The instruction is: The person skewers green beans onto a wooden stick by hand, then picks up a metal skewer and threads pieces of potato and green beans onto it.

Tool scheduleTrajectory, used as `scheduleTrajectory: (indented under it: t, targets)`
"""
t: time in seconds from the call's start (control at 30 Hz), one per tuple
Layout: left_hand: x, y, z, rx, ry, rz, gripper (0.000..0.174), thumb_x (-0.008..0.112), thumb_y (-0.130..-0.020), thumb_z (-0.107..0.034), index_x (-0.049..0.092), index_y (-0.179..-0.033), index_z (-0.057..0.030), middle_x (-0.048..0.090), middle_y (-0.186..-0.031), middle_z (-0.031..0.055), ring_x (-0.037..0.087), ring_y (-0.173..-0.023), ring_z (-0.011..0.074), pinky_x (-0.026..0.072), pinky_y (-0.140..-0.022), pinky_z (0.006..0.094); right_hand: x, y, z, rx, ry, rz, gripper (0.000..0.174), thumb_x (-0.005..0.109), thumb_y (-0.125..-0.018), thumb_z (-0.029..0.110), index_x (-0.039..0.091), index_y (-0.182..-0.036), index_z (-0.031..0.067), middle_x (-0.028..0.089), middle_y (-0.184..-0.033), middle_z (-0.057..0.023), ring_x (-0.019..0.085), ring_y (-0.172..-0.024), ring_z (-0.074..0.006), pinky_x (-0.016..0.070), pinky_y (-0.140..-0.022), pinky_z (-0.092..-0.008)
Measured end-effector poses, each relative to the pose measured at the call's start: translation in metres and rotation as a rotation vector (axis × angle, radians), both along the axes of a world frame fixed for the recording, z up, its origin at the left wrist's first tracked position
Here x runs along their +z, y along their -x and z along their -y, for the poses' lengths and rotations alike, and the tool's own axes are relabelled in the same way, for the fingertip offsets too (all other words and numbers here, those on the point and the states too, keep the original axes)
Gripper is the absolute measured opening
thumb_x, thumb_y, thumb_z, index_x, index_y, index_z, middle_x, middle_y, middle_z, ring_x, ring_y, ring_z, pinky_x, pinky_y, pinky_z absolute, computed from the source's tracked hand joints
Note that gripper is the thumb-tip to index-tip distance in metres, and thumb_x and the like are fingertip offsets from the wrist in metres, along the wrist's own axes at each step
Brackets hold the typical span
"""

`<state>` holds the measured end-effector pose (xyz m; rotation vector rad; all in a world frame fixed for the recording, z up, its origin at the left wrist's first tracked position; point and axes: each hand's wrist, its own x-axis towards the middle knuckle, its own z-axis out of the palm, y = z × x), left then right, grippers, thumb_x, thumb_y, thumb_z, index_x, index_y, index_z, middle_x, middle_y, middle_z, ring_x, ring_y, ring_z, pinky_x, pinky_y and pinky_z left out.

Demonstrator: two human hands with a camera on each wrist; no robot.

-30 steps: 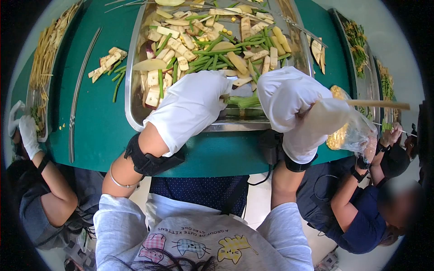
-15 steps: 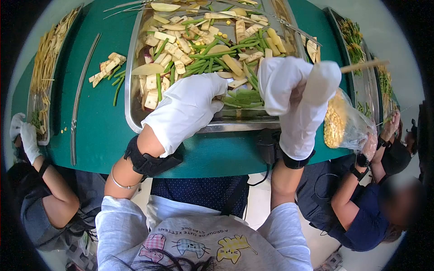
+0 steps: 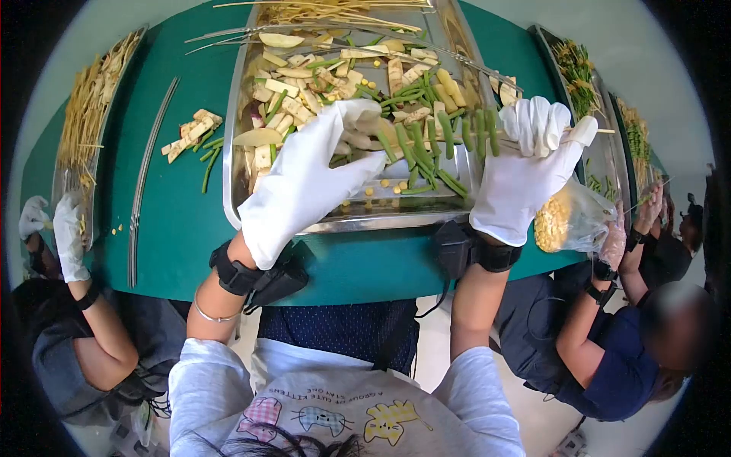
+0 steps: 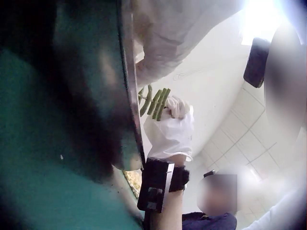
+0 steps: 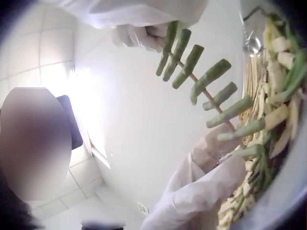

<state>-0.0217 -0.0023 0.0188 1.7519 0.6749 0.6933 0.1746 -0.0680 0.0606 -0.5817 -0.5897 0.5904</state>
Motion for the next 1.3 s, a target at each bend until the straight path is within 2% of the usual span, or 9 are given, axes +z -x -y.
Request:
scheduleTrajectory:
  t: [0.03, 0.13, 0.23, 0.43, 0.53, 0.63, 0.73, 1.03, 1.3]
  targets:
    - [-0.006, -0.001, -0.001, -0.032, 0.042, 0.022, 0.038, 0.063, -0.082, -0.008, 0.050, -0.118, -0.0039, 0.058, -0.105, 0.0037, 0.055, -0.092, 0.0093, 0.0441, -0.080, 0.0240, -0.006, -0.006, 0.003, 0.093, -0.088, -0.009, 0.048, 0.039, -0.096, 0.039, 0.028, -0.057, 0.0121, 0.024, -0.054, 0.0025, 0.022, -0.048, -0.0090, 0.0211, -0.048, -0.0255]
    - [0.000, 0.001, 0.001, -0.097, 0.382, 0.044, 0.030, 0.061, -0.085, -0.008, 0.053, -0.113, -0.0027, 0.060, -0.095, 0.0014, 0.056, -0.084, 0.0071, 0.0453, -0.073, 0.0208, -0.012, -0.018, 0.002, 0.310, -0.252, -0.111, 0.047, 0.038, -0.097, 0.037, 0.028, -0.058, 0.0120, 0.025, -0.054, 0.0027, 0.023, -0.049, -0.0087, 0.0234, -0.049, -0.0249]
    - [0.011, 0.005, -0.001, -0.094, 0.319, -0.056, 0.022, 0.059, -0.086, -0.009, 0.056, -0.107, -0.0019, 0.062, -0.087, -0.0002, 0.058, -0.078, 0.0064, 0.0457, -0.067, 0.0194, -0.015, -0.023, 0.001, 0.329, -0.272, -0.129, 0.045, 0.038, -0.097, 0.034, 0.029, -0.059, 0.0121, 0.026, -0.055, 0.0033, 0.024, -0.049, -0.0084, 0.0247, -0.049, -0.0244]
    - [0.009, 0.004, 0.001, -0.042, 0.412, 0.190, 0.016, 0.060, -0.084, -0.007, 0.061, -0.100, -0.0023, 0.065, -0.087, 0.0018, 0.060, -0.077, 0.0071, 0.0457, -0.066, 0.0198, -0.017, -0.021, 0.001, 0.405, -0.289, -0.164, 0.045, 0.038, -0.097, 0.034, 0.030, -0.059, 0.0124, 0.028, -0.055, 0.0036, 0.025, -0.049, -0.0081, 0.0254, -0.050, -0.0239]
    - [0.015, 0.005, 0.002, -0.034, 0.388, 0.109, 0.016, 0.061, -0.083, -0.005, 0.062, -0.098, -0.0021, 0.065, -0.087, 0.0024, 0.061, -0.077, 0.0083, 0.0465, -0.067, 0.0207, -0.018, -0.020, 0.000, 0.422, -0.322, -0.185, 0.046, 0.036, -0.098, 0.035, 0.031, -0.059, 0.0123, 0.028, -0.054, 0.0036, 0.025, -0.048, -0.0079, 0.0255, -0.049, -0.0237]
    - [0.004, 0.003, 0.002, -0.008, 0.315, 0.137, 0.014, 0.066, -0.082, -0.013, 0.061, -0.091, -0.0040, 0.062, -0.074, -0.0001, 0.054, -0.060, 0.0035, 0.0410, -0.051, 0.0181, -0.019, -0.023, 0.000, 0.423, -0.362, -0.109, 0.046, 0.034, -0.098, 0.037, 0.030, -0.058, 0.0122, 0.029, -0.053, 0.0034, 0.025, -0.047, -0.0080, 0.0256, -0.049, -0.0236]
    - [0.009, 0.006, 0.000, -0.004, 0.350, 0.063, 0.013, 0.062, -0.082, -0.004, 0.063, -0.094, -0.0012, 0.066, -0.089, 0.0047, 0.061, -0.076, 0.0091, 0.0470, -0.067, 0.0209, -0.017, -0.017, -0.001, 0.426, -0.378, -0.155, 0.047, 0.033, -0.098, 0.038, 0.030, -0.058, 0.0122, 0.029, -0.053, 0.0030, 0.025, -0.047, -0.0082, 0.0255, -0.049, -0.0238]
    - [0.013, 0.005, 0.004, 0.046, 0.274, 0.105, 0.006, 0.066, -0.076, 0.001, 0.060, -0.074, -0.0010, 0.066, -0.090, 0.0081, 0.060, -0.076, 0.0091, 0.0468, -0.067, 0.0212, -0.016, -0.014, 0.000, 0.350, -0.336, -0.108, 0.048, 0.033, -0.098, 0.038, 0.030, -0.058, 0.0118, 0.029, -0.053, 0.0025, 0.025, -0.048, -0.0086, 0.0250, -0.049, -0.0243]
    - [0.004, 0.008, 0.005, 0.051, 0.112, 0.068, 0.009, 0.067, -0.074, 0.003, 0.064, -0.083, 0.0017, 0.065, -0.090, 0.0076, 0.058, -0.075, 0.0091, 0.0459, -0.068, 0.0216, -0.010, -0.002, 0.000, 0.240, -0.221, -0.106, 0.047, 0.036, -0.098, 0.035, 0.030, -0.058, 0.0112, 0.028, -0.055, 0.0021, 0.024, -0.049, -0.0090, 0.0239, -0.049, -0.0244]
